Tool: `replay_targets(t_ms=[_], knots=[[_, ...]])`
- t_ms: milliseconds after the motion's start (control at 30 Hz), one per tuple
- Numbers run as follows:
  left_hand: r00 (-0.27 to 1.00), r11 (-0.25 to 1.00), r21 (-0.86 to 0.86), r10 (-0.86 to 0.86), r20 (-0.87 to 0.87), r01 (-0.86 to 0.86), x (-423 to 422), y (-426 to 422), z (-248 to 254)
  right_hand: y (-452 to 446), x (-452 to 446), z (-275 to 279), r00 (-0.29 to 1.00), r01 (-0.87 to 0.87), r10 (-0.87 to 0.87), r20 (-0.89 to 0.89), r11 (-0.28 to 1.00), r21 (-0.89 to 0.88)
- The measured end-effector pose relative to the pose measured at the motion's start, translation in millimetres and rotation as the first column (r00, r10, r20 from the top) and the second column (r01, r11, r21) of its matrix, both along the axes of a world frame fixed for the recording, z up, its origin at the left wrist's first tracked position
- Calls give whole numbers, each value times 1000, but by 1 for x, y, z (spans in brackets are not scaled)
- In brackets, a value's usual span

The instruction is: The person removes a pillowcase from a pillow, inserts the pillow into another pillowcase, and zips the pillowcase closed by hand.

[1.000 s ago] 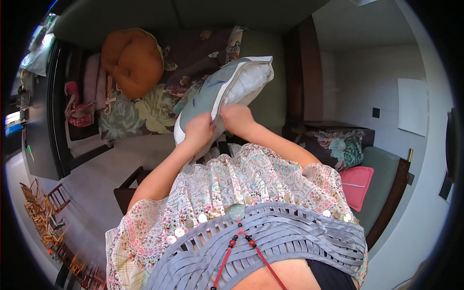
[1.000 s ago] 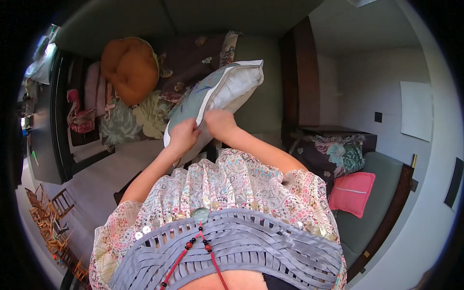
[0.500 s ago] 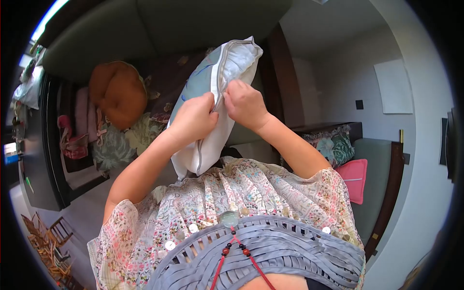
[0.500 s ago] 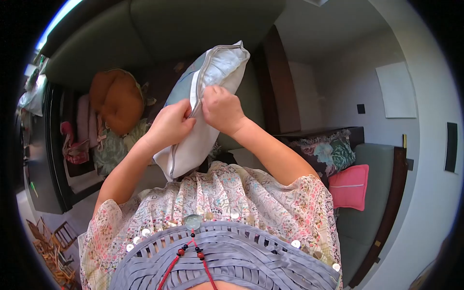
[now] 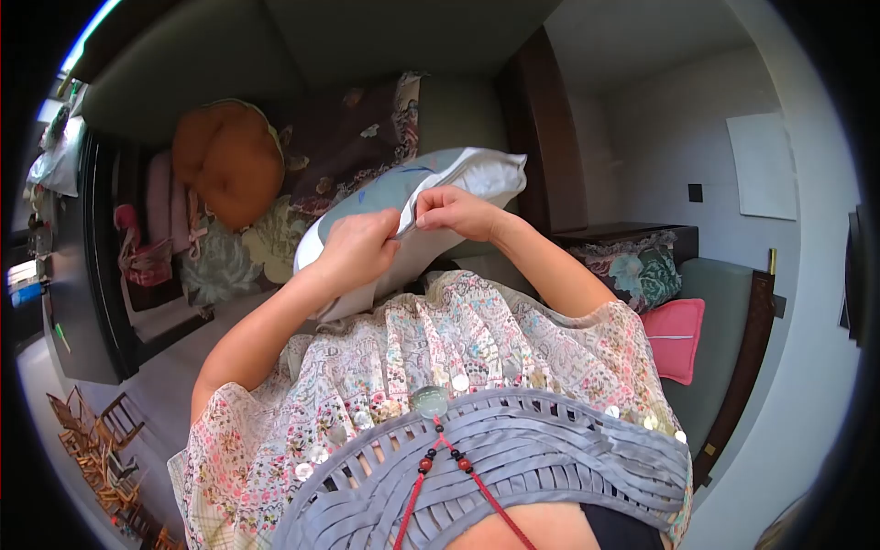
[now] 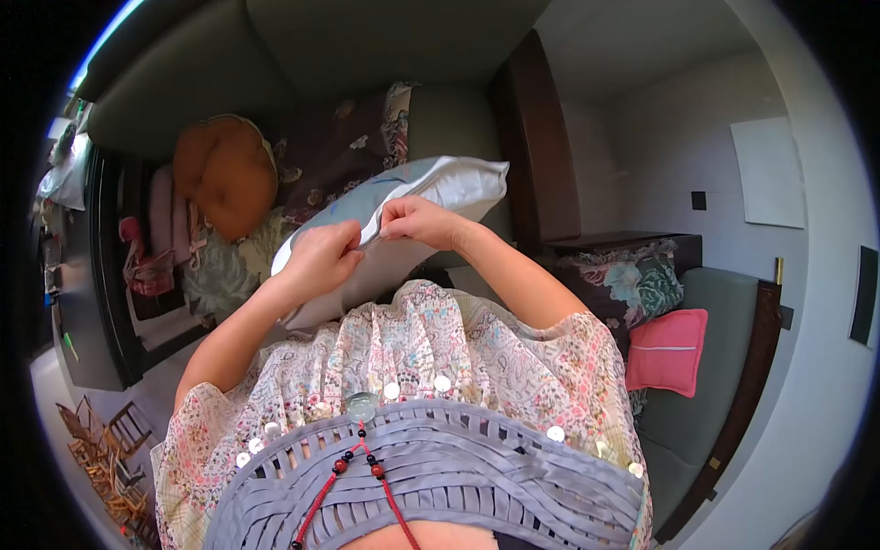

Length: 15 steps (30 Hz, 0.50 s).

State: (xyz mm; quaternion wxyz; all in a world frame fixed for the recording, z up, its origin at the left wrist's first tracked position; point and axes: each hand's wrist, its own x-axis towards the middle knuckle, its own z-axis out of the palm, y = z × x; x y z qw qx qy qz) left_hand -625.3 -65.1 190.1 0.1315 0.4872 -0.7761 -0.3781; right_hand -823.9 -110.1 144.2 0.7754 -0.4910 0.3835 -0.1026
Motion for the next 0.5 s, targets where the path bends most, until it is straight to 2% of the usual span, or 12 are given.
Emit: replay_targets(t_ms=[33, 67, 100, 167, 200, 233, 300, 367, 400, 433, 467, 500], knots=[[1000, 1000, -24, -4, 22, 4, 1, 1, -4, 4, 0, -23, 991, 0, -24, 134, 985, 175], [999, 999, -51, -6, 46, 9, 2, 2, -7, 12, 5, -45, 969, 66, -127, 211, 960, 272], [999, 999, -42, 4, 54, -1, 4, 4, -10, 19, 11, -57, 969, 54, -118, 217, 958, 281], [990, 999, -2, -47, 136, 48, 9, 8, -14, 28, 22, -71, 971, -113, 60, 233, 969, 220], [988, 999, 10, -37, 150, 36, 13, 12, -19, 33, 27, -69, 973, -149, 134, 188, 987, 67], [986, 999, 9, -51, 159, 50, 16, 14, -24, 34, 33, -74, 968, -161, 143, 204, 984, 71], [982, 998, 12, -70, 178, 69, 22, 16, -29, 38, 40, -84, 978, -204, 203, 49, 979, 16], [984, 999, 16, 48, 174, -52, 26, 8, -29, 35, 41, -84, 985, -170, 170, 33, 985, 4], [983, 999, 15, 44, 179, -47, 28, 4, -27, 32, 37, -79, 973, -16, -44, 227, 966, 259], [984, 995, 57, 69, 166, -79, 30, 3, -25, 33, 32, -75, 889, 78, -297, 349, 849, 522], [983, 989, 98, 95, 156, -111, 30, 0, -22, 29, 25, -82, 868, -45, -228, 441, 849, 527], [982, 989, 96, 94, 161, -110, 29, -4, -20, 24, 27, -89, 865, -46, -229, 446, 849, 526]])
